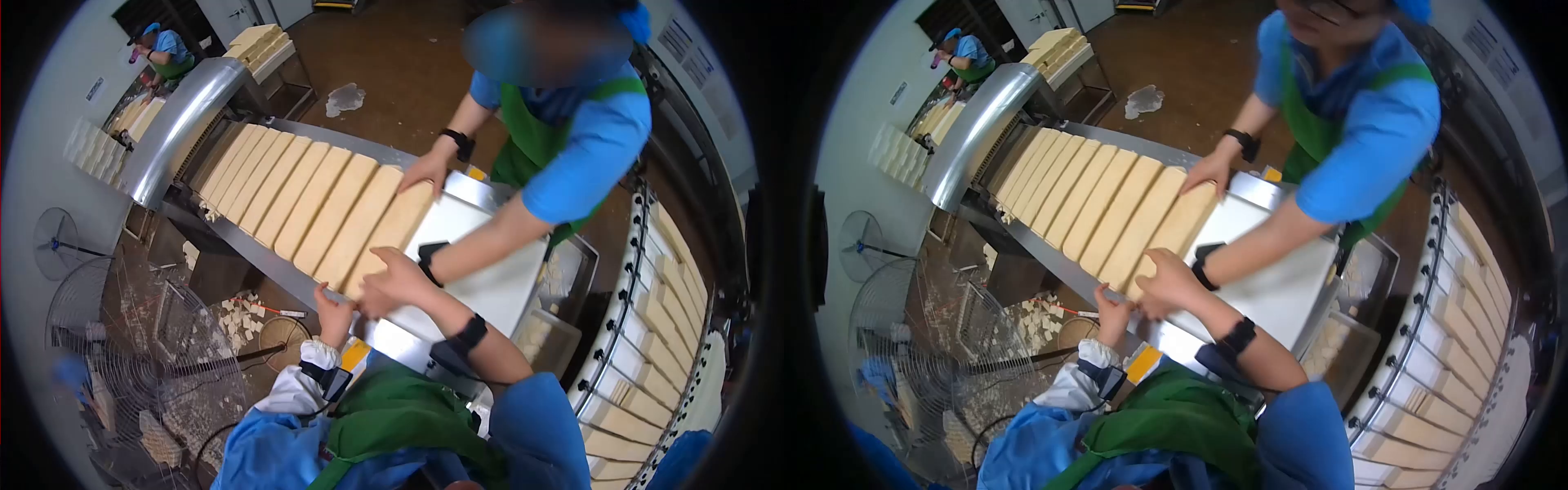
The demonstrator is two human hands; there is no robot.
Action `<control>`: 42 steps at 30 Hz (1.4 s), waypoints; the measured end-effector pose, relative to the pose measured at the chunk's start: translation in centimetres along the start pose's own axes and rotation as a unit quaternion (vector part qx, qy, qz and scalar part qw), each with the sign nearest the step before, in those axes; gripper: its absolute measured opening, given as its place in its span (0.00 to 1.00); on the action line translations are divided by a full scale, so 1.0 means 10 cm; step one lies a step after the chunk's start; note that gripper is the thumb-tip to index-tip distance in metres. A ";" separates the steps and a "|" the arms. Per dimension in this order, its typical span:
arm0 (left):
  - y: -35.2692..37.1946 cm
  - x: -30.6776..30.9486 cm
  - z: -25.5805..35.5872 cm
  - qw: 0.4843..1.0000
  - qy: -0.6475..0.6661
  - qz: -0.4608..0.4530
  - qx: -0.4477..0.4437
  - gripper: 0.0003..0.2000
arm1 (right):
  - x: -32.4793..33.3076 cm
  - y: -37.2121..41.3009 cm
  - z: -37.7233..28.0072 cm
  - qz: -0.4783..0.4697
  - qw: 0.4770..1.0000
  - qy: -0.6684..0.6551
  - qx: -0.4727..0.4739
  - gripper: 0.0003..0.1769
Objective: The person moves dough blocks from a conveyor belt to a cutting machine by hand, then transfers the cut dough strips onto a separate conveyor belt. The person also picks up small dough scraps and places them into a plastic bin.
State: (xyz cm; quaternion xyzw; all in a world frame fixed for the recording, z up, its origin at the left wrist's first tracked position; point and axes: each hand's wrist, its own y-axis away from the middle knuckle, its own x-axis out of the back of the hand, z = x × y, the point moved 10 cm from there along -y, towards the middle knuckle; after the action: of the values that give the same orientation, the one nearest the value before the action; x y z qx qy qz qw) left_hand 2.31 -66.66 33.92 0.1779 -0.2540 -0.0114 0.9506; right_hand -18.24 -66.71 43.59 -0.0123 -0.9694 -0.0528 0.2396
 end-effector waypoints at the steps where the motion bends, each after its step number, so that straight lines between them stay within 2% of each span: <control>1: -0.16 -0.01 -0.14 0.999 -0.009 -0.012 0.028 0.36 | -0.07 -0.34 0.08 0.026 0.999 0.027 0.014 0.37; 2: -0.28 -0.06 -0.25 0.997 0.036 -0.039 0.052 0.38 | -0.06 -0.64 0.13 0.028 0.997 0.071 -0.018 0.38; 5: -0.50 -0.11 -0.28 0.995 0.058 -0.081 0.032 0.41 | 0.02 -1.34 0.52 0.070 0.966 0.227 -0.105 0.41; 6: -0.45 -0.06 -0.12 0.991 0.051 -0.110 0.065 0.41 | 0.06 -1.51 0.70 0.090 0.946 0.280 -0.134 0.42; 9: -0.58 -0.01 -0.06 0.994 -0.010 -0.095 -0.056 0.39 | 0.16 -1.78 1.02 0.112 0.930 0.320 -0.145 0.43; 10: -0.58 0.00 -0.10 0.992 -0.040 -0.114 -0.027 0.40 | 0.16 -1.79 1.10 0.118 0.924 0.332 -0.151 0.43; 13: -0.59 0.01 -0.01 0.981 -0.123 -0.142 -0.056 0.39 | 0.09 -1.73 1.19 0.095 0.914 0.346 -0.186 0.43; 14: -0.56 -0.01 -0.01 0.975 -0.137 -0.174 -0.030 0.42 | 0.11 -1.74 1.17 0.127 0.902 0.377 -0.166 0.44; 16: -0.52 -0.12 -0.04 0.967 -0.157 -0.198 -0.019 0.43 | 0.24 -1.81 1.18 0.149 0.878 0.414 -0.190 0.44; 17: -0.54 -0.13 -0.06 0.966 -0.169 -0.198 -0.011 0.44 | 0.35 -1.89 1.02 0.154 0.862 0.442 -0.196 0.41; 19: -0.57 -0.18 -0.03 0.965 -0.169 -0.201 -0.016 0.46 | 0.44 -2.06 1.00 0.087 0.861 0.437 -0.245 0.41; 23: -0.55 -0.17 0.16 0.957 -0.171 -0.232 0.009 0.43 | 0.52 -2.08 0.89 0.064 0.864 0.420 -0.270 0.43; 26: -0.53 -0.27 0.13 0.956 -0.190 -0.224 -0.012 0.44 | 0.66 -1.72 1.01 0.062 0.875 0.403 -0.262 0.47; 28: -0.41 -0.40 0.20 0.940 -0.217 -0.256 -0.058 0.43 | 0.88 -1.36 1.25 0.057 0.875 0.402 -0.262 0.50; 32: -0.13 -0.67 0.47 0.906 -0.234 -0.310 -0.168 0.40 | 1.52 -0.04 1.89 0.137 0.817 0.410 -0.381 0.40; 33: -0.03 -0.76 0.49 0.893 -0.245 -0.323 -0.196 0.39 | 1.59 0.32 1.92 0.176 0.843 0.317 -0.398 0.45; 34: -0.01 -0.86 0.45 0.889 -0.256 -0.305 -0.225 0.39 | 1.60 0.60 1.86 0.173 0.845 0.273 -0.425 0.48; 35: -0.02 -0.95 0.32 0.885 -0.292 -0.293 -0.217 0.38 | 1.55 0.93 1.84 0.175 0.842 0.224 -0.458 0.52; 37: 0.00 -0.98 0.40 0.857 -0.366 -0.286 -0.223 0.37 | 1.38 1.14 1.64 0.175 0.923 0.152 -0.308 0.57; 38: -0.07 -1.08 0.32 0.863 -0.328 -0.290 -0.252 0.36 | 1.17 1.14 1.91 0.092 0.957 0.170 -0.216 0.67; 39: -0.12 -1.16 0.33 0.864 -0.286 -0.305 -0.280 0.35 | 1.15 1.18 1.58 0.107 0.951 0.219 -0.191 0.66; 40: -0.16 -1.22 0.24 0.862 -0.305 -0.304 -0.268 0.31 | 0.97 1.26 1.55 0.047 0.914 0.330 -0.229 0.62; 41: -0.13 -1.23 0.31 0.861 -0.300 -0.300 -0.279 0.30 | 0.97 1.37 1.56 0.143 0.901 0.360 -0.194 0.53; 42: -0.07 -1.20 0.50 0.858 -0.312 -0.269 -0.307 0.30 | 0.95 1.43 1.68 0.195 0.880 0.379 -0.211 0.40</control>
State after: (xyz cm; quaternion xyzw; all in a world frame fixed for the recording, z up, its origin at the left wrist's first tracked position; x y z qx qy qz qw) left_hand -10.53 -67.64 31.93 -0.0749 -0.4627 -0.3989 0.7881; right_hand -33.75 -50.71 34.64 -0.2304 -0.7484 -0.2086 0.5859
